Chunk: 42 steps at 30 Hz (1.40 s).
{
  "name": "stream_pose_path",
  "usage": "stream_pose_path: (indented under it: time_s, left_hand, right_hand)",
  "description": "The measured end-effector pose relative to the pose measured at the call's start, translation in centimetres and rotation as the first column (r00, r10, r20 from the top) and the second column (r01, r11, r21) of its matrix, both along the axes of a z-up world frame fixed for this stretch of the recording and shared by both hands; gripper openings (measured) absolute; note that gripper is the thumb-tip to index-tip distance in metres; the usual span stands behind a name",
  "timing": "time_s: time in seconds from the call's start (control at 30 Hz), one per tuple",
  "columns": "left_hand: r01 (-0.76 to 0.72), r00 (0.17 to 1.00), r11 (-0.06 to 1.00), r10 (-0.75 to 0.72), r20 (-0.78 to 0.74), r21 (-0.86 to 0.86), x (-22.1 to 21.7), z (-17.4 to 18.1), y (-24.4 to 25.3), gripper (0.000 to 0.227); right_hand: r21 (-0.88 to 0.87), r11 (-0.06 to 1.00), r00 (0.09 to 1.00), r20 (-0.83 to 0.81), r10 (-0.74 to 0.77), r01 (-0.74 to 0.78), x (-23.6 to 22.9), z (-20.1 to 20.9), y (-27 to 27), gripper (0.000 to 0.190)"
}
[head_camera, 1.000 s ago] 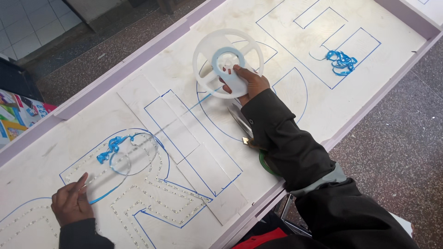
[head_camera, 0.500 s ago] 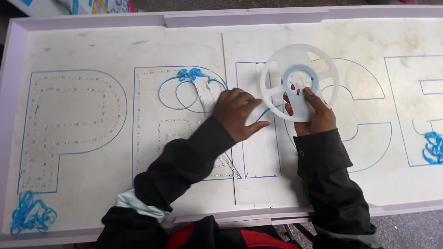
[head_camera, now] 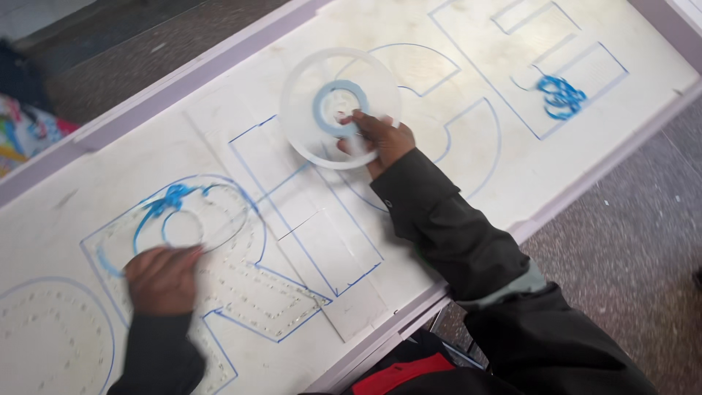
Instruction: The person applies adhesive LED strips to a large wooden letter 'R' by hand, peeling the backing and pressing the strip along the traced outlines on the wood surface.
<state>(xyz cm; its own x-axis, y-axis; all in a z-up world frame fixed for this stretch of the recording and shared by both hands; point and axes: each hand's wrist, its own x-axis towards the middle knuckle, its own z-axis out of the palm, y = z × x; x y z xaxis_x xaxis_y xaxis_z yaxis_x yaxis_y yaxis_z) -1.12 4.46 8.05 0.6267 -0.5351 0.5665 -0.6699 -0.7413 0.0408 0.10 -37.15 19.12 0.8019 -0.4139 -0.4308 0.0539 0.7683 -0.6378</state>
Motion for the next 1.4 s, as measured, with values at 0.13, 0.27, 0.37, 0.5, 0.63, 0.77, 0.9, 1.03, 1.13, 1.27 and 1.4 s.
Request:
stream_pose_path:
  time_s: [0.13, 0.27, 0.37, 0.5, 0.63, 0.77, 0.9, 1.03, 1.13, 1.27, 1.4]
  left_hand:
    - [-0.133, 0.988, 0.991, 0.131, -0.081, -0.015, -0.8, -2.0, 8.9, 0.014]
    - [-0.377, 0.919, 0.914, 0.389, -0.058, 0.150, -3.0, 0.2, 9.1, 0.011]
    - [-0.320, 0.946, 0.927, 0.304, 0.111, 0.193, -2.9, 3.9, 3.2, 0.042]
    - [0.000, 1.000, 0.987, -0.001, -0.005, -0.164, -1.0, 5.6, -4.3, 0.073]
    - [-0.023, 0.997, 0.932, -0.006, -0.079, -0.361, -0.5, 6.0, -12.6, 0.062]
    - [0.016, 0.909, 0.873, -0.215, -0.356, -0.487, 0.2, 6.3, -19.3, 0.044]
    - [0.096, 0.874, 0.782, -0.363, -0.324, -0.616, 0.8, 5.7, -21.7, 0.005]
    - [0.163, 0.936, 0.894, -0.275, -0.222, -0.418, 0.9, 4.1, -18.0, 0.009]
    - [0.207, 0.967, 0.965, -0.227, -0.115, -0.162, 1.1, 2.5, -13.8, 0.009]
    - [0.087, 0.995, 0.994, -0.084, -0.047, 0.066, 0.7, 1.7, -7.2, 0.009]
    - [-0.152, 0.988, 0.956, 0.140, 0.066, 0.250, 0.6, 0.2, 0.1, 0.012]
  right_hand:
    - [-0.034, 0.999, 0.999, 0.044, 0.006, -0.004, 1.3, -3.3, -2.6, 0.016]
    - [0.045, 0.999, 1.000, 0.002, 0.029, -0.029, 0.0, 1.6, -1.4, 0.042]
    - [0.063, 0.997, 0.999, -0.024, 0.037, -0.035, 0.2, 0.7, -1.1, 0.056]
    - [-0.010, 0.998, 0.997, 0.027, 0.066, -0.066, 0.9, -1.6, 0.6, 0.017]
    - [-0.037, 0.979, 0.980, -0.011, 0.200, -0.200, -0.7, 1.3, 2.9, 0.017]
    - [-0.055, 0.966, 0.967, -0.048, 0.250, -0.252, -1.7, 3.0, 4.2, 0.016]
    - [-0.041, 0.976, 0.976, -0.044, 0.212, -0.214, -1.5, 1.9, 3.3, 0.017]
    - [-0.097, 0.980, 0.984, -0.054, 0.170, -0.175, 0.3, -4.6, 0.8, 0.019]
    - [-0.070, 0.993, 0.994, 0.058, 0.094, -0.090, 0.2, -3.3, 0.5, 0.012]
    - [-0.063, 0.998, 1.000, -0.004, 0.001, -0.001, 0.9, -4.1, -1.1, 0.015]
    - [-0.013, 1.000, 1.000, -0.022, -0.017, 0.017, -0.1, -0.4, -1.2, 0.018]
